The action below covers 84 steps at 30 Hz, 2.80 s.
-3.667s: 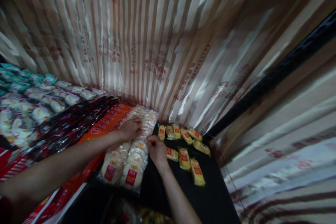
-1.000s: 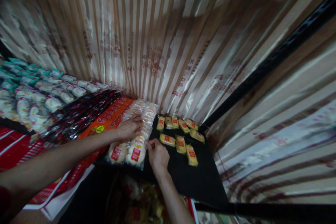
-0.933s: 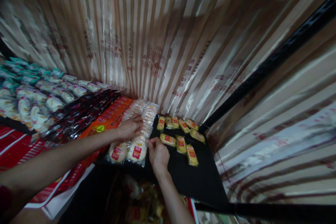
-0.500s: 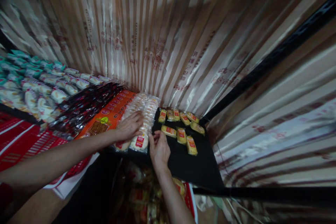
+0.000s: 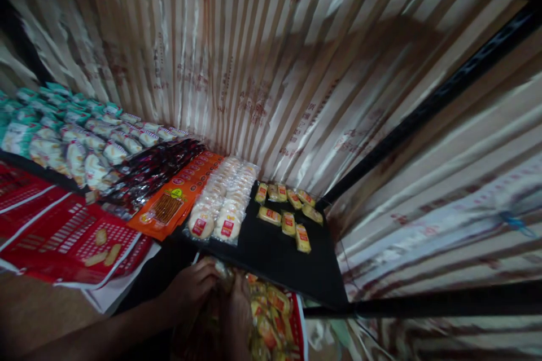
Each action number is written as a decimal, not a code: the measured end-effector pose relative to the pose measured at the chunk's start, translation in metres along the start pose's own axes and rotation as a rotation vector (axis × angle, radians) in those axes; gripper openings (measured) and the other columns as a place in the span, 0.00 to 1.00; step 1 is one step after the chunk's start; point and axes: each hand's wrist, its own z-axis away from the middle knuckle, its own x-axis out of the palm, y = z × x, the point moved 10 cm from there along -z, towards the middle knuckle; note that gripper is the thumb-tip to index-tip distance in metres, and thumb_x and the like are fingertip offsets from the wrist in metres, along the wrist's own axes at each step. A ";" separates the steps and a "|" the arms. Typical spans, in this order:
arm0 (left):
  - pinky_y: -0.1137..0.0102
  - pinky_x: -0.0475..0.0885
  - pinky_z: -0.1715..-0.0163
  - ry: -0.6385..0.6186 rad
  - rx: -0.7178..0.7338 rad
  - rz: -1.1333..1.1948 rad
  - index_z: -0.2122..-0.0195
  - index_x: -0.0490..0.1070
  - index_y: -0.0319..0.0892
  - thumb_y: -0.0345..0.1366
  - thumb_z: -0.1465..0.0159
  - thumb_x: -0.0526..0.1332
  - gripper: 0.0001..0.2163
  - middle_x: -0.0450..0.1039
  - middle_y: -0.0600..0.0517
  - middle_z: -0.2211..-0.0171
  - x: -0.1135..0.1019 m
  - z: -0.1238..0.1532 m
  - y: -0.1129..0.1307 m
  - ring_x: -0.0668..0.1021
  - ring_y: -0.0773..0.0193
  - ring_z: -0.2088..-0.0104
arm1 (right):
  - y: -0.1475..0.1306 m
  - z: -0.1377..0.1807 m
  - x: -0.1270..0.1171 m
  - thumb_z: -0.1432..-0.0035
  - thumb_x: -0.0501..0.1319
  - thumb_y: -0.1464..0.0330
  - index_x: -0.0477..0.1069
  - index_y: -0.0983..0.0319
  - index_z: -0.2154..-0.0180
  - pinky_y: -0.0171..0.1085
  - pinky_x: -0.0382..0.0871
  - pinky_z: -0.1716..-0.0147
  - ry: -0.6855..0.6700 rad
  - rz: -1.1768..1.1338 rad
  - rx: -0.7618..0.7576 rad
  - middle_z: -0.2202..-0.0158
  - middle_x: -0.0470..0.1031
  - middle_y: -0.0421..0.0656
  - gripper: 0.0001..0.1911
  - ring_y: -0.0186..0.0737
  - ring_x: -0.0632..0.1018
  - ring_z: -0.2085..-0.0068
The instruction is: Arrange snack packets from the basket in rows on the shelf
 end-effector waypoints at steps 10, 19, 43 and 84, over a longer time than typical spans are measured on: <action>0.63 0.70 0.51 0.202 -0.229 0.077 0.60 0.69 0.40 0.29 0.39 0.51 0.09 0.70 0.43 0.54 -0.015 0.022 -0.016 0.72 0.58 0.52 | -0.034 0.018 -0.021 0.44 0.48 0.48 0.70 0.55 0.71 0.38 0.70 0.66 -0.004 -0.251 -0.056 0.68 0.77 0.45 0.22 0.45 0.78 0.65; 0.62 0.72 0.52 0.498 -0.169 -0.121 0.53 0.69 0.41 0.26 0.40 0.46 0.17 0.67 0.41 0.47 -0.041 0.022 -0.003 0.68 0.55 0.45 | -0.063 -0.041 -0.088 0.45 0.51 0.52 0.68 0.60 0.67 0.35 0.68 0.72 0.055 -0.363 -0.072 0.72 0.74 0.44 0.20 0.39 0.74 0.75; 0.61 0.67 0.46 0.589 -0.188 -0.143 0.49 0.68 0.36 0.25 0.41 0.47 0.20 0.61 0.41 0.42 -0.033 0.009 -0.023 0.61 0.56 0.40 | -0.049 -0.053 -0.045 0.48 0.56 0.50 0.57 0.65 0.42 0.49 0.62 0.50 0.320 -0.192 -0.124 0.47 0.64 0.55 0.38 0.53 0.67 0.49; 0.55 0.43 0.40 0.589 -0.185 -0.430 0.40 0.58 0.45 0.44 0.39 0.55 0.25 0.57 0.45 0.39 -0.062 -0.043 -0.049 0.55 0.51 0.38 | -0.026 -0.086 -0.012 0.45 0.44 0.44 0.51 0.67 0.38 0.48 0.51 0.40 0.097 -0.538 0.114 0.38 0.55 0.51 0.42 0.47 0.58 0.38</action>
